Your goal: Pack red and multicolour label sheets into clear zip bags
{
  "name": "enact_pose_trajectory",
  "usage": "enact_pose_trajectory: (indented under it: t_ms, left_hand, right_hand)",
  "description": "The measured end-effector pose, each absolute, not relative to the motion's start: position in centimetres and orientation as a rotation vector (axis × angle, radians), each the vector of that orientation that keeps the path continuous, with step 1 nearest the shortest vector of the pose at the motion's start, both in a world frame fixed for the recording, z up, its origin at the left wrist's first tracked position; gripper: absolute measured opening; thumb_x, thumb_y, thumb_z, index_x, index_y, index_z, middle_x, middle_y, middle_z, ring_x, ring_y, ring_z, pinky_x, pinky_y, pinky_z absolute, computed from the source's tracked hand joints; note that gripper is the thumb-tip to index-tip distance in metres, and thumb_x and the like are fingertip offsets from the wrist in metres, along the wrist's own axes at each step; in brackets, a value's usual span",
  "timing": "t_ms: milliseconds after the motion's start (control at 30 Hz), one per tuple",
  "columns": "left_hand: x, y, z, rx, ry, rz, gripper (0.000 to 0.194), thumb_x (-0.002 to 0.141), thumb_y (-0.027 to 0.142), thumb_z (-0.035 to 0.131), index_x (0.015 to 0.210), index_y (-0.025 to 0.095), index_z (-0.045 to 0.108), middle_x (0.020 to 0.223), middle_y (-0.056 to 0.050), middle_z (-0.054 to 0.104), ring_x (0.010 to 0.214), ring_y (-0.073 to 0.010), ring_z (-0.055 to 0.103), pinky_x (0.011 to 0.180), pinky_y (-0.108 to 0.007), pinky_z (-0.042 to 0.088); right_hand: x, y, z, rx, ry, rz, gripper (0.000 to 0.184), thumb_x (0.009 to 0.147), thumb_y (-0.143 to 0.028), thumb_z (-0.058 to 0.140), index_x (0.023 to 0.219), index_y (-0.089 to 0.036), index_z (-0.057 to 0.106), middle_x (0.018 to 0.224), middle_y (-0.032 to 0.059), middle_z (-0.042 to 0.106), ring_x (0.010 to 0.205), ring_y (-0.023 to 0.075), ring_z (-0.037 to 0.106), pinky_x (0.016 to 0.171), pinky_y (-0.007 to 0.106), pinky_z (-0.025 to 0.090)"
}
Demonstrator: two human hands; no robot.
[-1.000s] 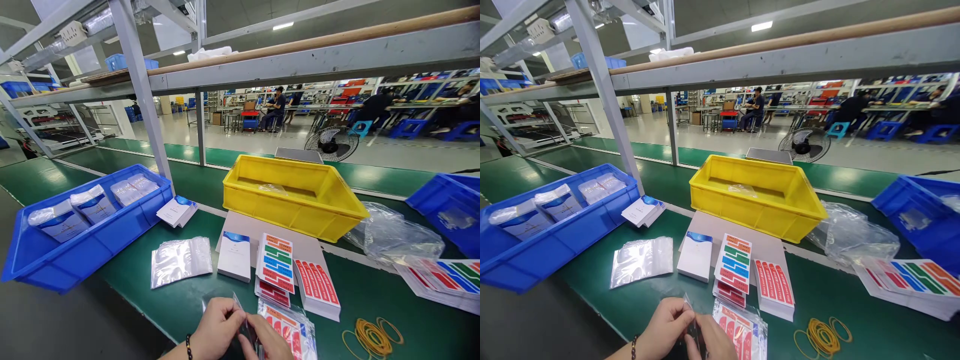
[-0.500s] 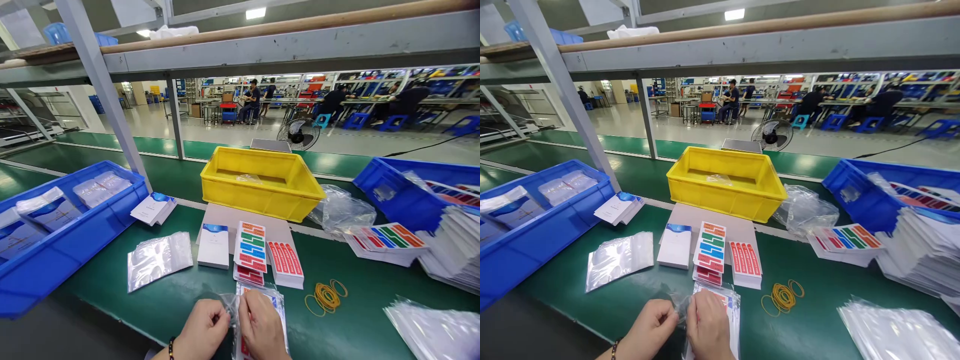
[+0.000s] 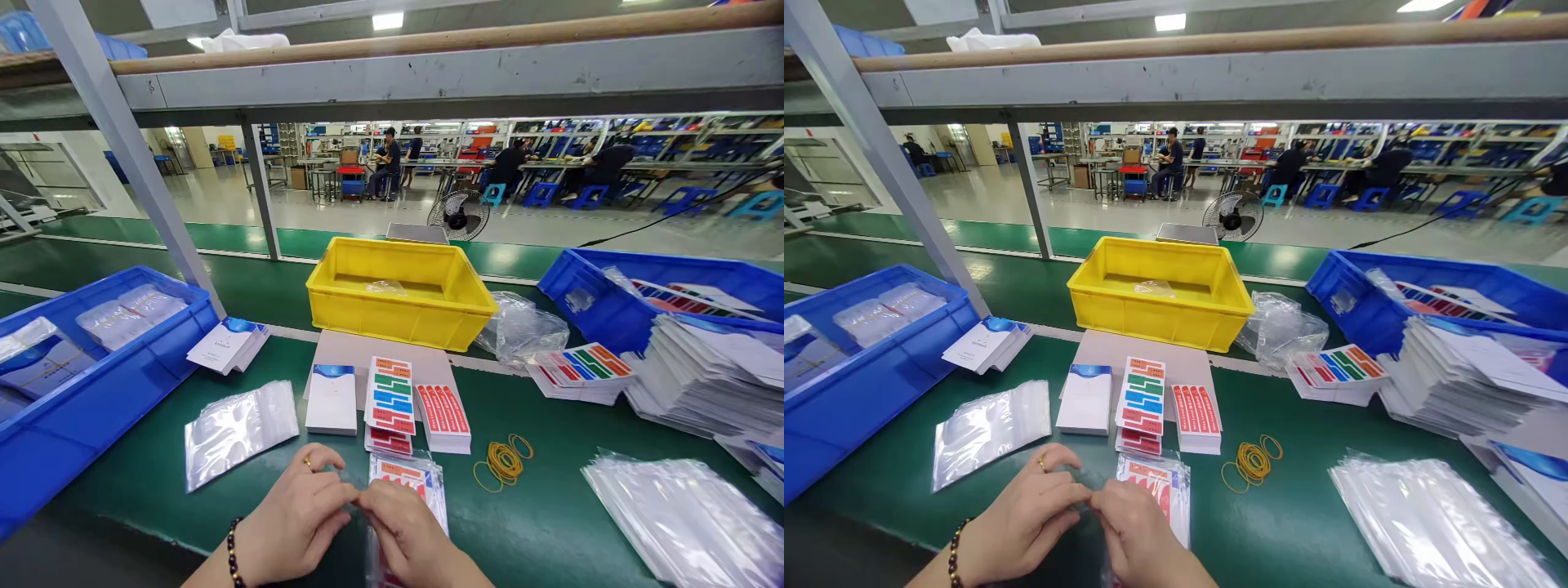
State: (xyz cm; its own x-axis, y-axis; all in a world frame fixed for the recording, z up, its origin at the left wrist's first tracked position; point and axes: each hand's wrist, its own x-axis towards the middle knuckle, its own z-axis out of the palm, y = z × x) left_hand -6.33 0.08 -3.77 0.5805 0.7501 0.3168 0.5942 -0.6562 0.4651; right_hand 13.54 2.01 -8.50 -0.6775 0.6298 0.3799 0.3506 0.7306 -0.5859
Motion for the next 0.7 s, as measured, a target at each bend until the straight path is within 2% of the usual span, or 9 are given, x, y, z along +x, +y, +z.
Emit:
enact_pose_trajectory:
  t_ms: [100,167,233,300,367,433,500,567,700]
  left_hand:
    - [-7.7,0.3,-3.3,2.509,1.18,0.561,0.014,0.08,0.011,0.045,0.074,0.018,0.055,0.067,-0.003,0.056,0.077,-0.0191,0.05,0.075,-0.033,0.041]
    - [-8.7,0.3,-3.5,2.438,1.246,0.488,0.017,0.081,0.013,0.043,0.069,0.018,0.053,0.066,-0.003,0.056,0.072,-0.0176,0.049,0.069,-0.029,0.04]
    - [-9.4,0.2,-4.1,2.332,1.293,0.431,0.017,0.082,0.014,0.041,0.07,0.019,0.053,0.067,-0.002,0.056,0.069,-0.0163,0.049,0.064,-0.026,0.038]
    - [-9.8,0.1,-4.9,2.204,1.34,0.402,0.019,0.084,0.018,0.041,0.07,0.018,0.054,0.067,-0.002,0.056,0.065,-0.015,0.049,0.061,-0.024,0.037]
    - [-9.9,0.1,-5.9,2.065,1.363,0.39,0.023,0.085,0.023,0.04,0.068,0.018,0.055,0.066,-0.001,0.056,0.063,-0.014,0.048,0.061,-0.023,0.035]
    - [-9.7,0.1,-6.9,1.919,1.361,0.402,0.028,0.086,0.028,0.04,0.065,0.017,0.055,0.063,0.001,0.054,0.061,-0.0129,0.047,0.06,-0.022,0.034]
    - [-9.6,0.1,-7.7,1.775,1.35,0.453,0.033,0.085,0.035,0.042,0.062,0.016,0.054,0.06,0.001,0.05,0.059,-0.0121,0.044,0.059,-0.021,0.033]
    - [-9.5,0.0,-8.6,1.62,1.341,0.547,0.039,0.083,0.044,0.046,0.058,0.015,0.054,0.056,0.002,0.047,0.056,-0.0114,0.041,0.056,-0.021,0.032]
    - [-9.3,0.0,-10.3,1.183,1.304,0.812,0.049,0.074,0.059,0.051,0.063,0.013,0.059,0.046,0.005,0.042,0.046,-0.0086,0.035,0.048,-0.02,0.028]
  right_hand:
    - [13.9,2.1,-6.8,-0.845,-2.433,0.831,0.012,0.081,-0.018,0.049,0.073,-0.018,0.058,0.064,0.0009,0.06,0.056,0.0129,0.053,0.053,0.022,0.039]
    - [13.6,2.4,-6.1,-0.875,-2.464,0.849,0.013,0.078,-0.024,0.057,0.066,-0.018,0.056,0.065,0.0004,0.059,0.058,0.0129,0.053,0.053,0.022,0.039]
    - [12.8,3.0,-6.1,-0.839,-2.457,0.797,0.015,0.081,-0.024,0.054,0.067,-0.017,0.056,0.071,0.0024,0.059,0.065,0.0139,0.054,0.058,0.022,0.041]
    - [11.4,4.1,-6.9,-0.844,-2.422,0.664,0.016,0.084,-0.015,0.045,0.078,-0.016,0.059,0.083,0.006,0.06,0.075,0.0154,0.055,0.066,0.024,0.044]
    - [9.6,5.6,-8.2,-0.927,-2.412,0.438,0.025,0.081,-0.006,0.042,0.097,-0.014,0.059,0.098,0.011,0.059,0.089,0.019,0.055,0.076,0.029,0.045]
    - [7.9,7.2,-9.5,-0.993,-2.477,0.169,0.038,0.076,-0.004,0.046,0.112,-0.011,0.054,0.111,0.0169,0.055,0.105,0.0267,0.049,0.091,0.043,0.038]
    - [6.7,8.6,-10.3,-1.057,-2.558,-0.019,0.045,0.073,-0.006,0.05,0.118,-0.01,0.051,0.108,0.0186,0.057,0.109,0.0324,0.045,0.097,0.057,0.027]
    - [6.2,9.4,-10.5,-1.114,-2.621,-0.093,0.039,0.072,-0.007,0.052,0.111,-0.01,0.055,0.093,0.015,0.061,0.1,0.0314,0.049,0.098,0.061,0.02]
    - [6.6,8.5,-9.5,-1.059,-2.62,-0.064,0.011,0.075,-0.01,0.052,0.079,-0.015,0.061,0.078,0.008,0.059,0.085,0.024,0.051,0.101,0.056,0.02]
